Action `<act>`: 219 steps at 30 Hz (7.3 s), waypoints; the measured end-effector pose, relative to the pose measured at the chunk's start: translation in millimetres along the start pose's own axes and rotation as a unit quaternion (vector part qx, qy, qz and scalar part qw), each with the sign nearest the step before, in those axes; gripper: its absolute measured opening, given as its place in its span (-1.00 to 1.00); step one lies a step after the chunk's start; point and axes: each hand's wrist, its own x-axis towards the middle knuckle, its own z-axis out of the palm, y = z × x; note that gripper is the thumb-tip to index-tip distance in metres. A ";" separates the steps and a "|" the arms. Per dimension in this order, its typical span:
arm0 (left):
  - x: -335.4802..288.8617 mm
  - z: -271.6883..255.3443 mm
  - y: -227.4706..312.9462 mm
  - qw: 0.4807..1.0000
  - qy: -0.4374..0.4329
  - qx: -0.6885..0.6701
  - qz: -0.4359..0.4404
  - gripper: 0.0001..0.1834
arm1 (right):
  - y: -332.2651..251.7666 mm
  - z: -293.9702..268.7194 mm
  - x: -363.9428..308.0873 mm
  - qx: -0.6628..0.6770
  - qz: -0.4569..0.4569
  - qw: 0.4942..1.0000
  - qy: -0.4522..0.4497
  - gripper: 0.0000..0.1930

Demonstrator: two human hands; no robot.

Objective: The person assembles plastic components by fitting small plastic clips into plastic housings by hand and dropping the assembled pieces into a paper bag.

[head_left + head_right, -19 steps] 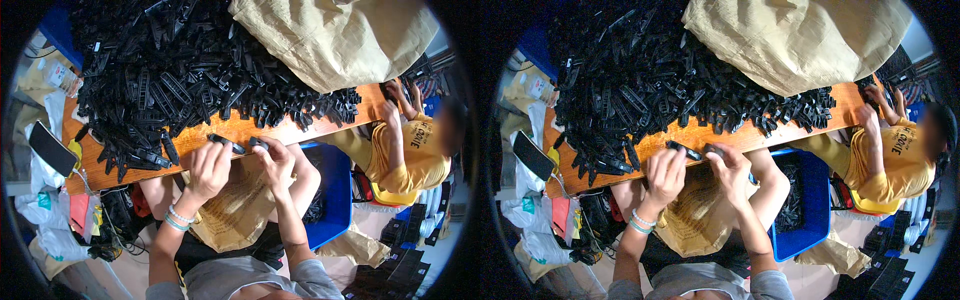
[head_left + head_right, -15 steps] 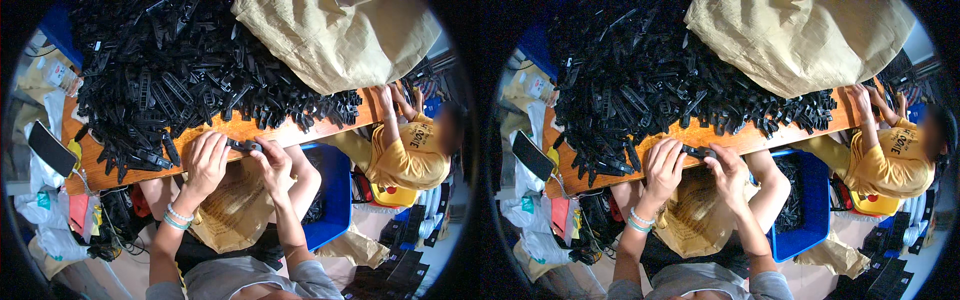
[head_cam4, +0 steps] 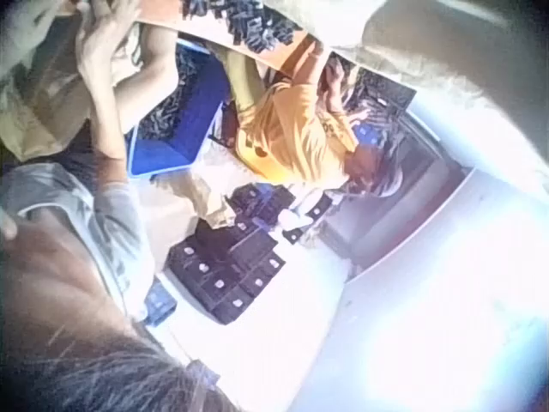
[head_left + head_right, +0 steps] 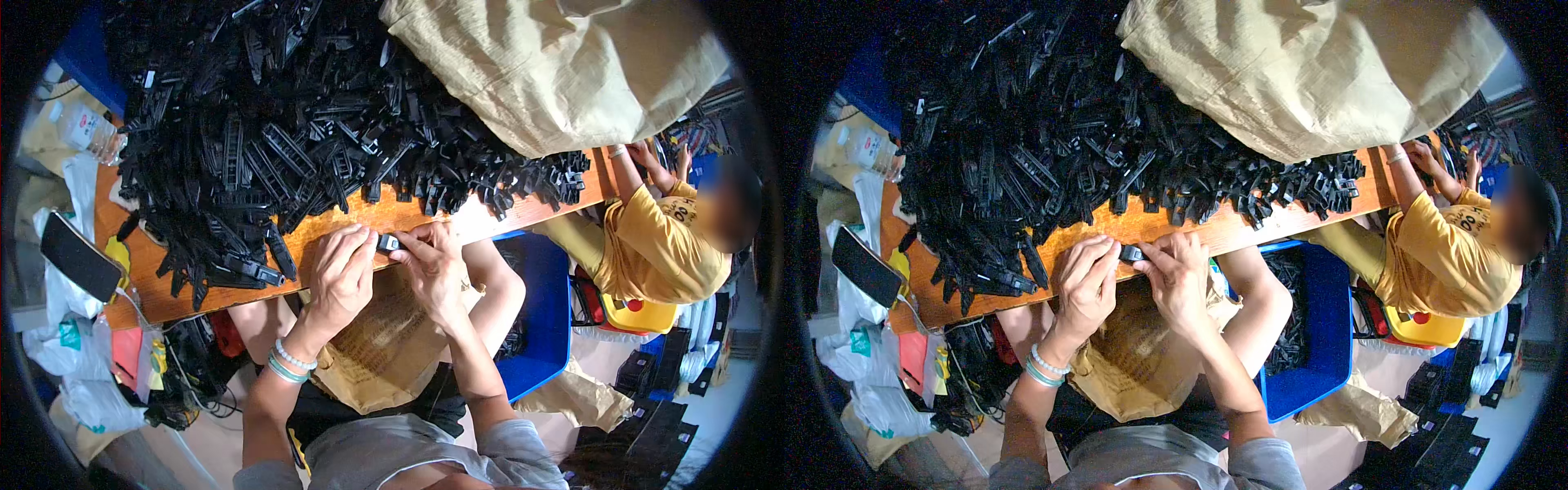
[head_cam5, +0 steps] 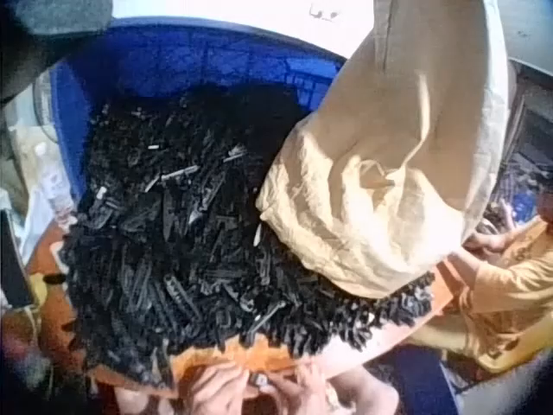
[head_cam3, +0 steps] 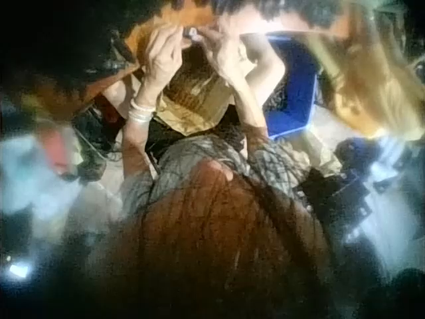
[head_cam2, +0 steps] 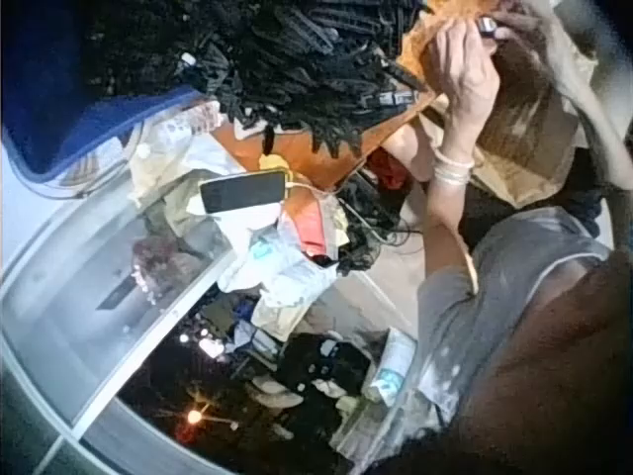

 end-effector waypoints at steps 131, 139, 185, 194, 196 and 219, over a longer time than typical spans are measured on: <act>11.6 6.3 5.7 0.996 -0.064 -0.056 -0.023 -0.79 | 31.9 -53.3 -4.9 0.426 0.253 0.864 -0.090 -0.77; 10.9 6.3 6.1 0.996 -0.061 -0.052 -0.027 -0.80 | 11.9 -45.9 -1.9 0.303 0.249 0.916 -0.081 -0.73; 35.6 16.8 4.5 0.992 -0.122 -0.034 0.022 -0.68 | 46.7 -69.7 32.0 0.049 -0.013 0.988 -0.143 -0.79; 29.5 10.1 6.6 0.984 -0.156 -0.070 -0.051 -0.78 | 58.2 -61.2 23.5 0.076 0.011 0.995 -0.064 -0.78; 32.2 13.1 8.7 0.989 -0.141 -0.026 -0.048 -0.82 | 55.8 -62.3 21.4 0.062 0.031 0.995 -0.073 -0.76; 31.7 8.5 7.2 0.986 -0.150 -0.067 0.015 -0.73 | 36.8 -57.6 4.5 0.033 -0.037 0.995 -0.082 -0.71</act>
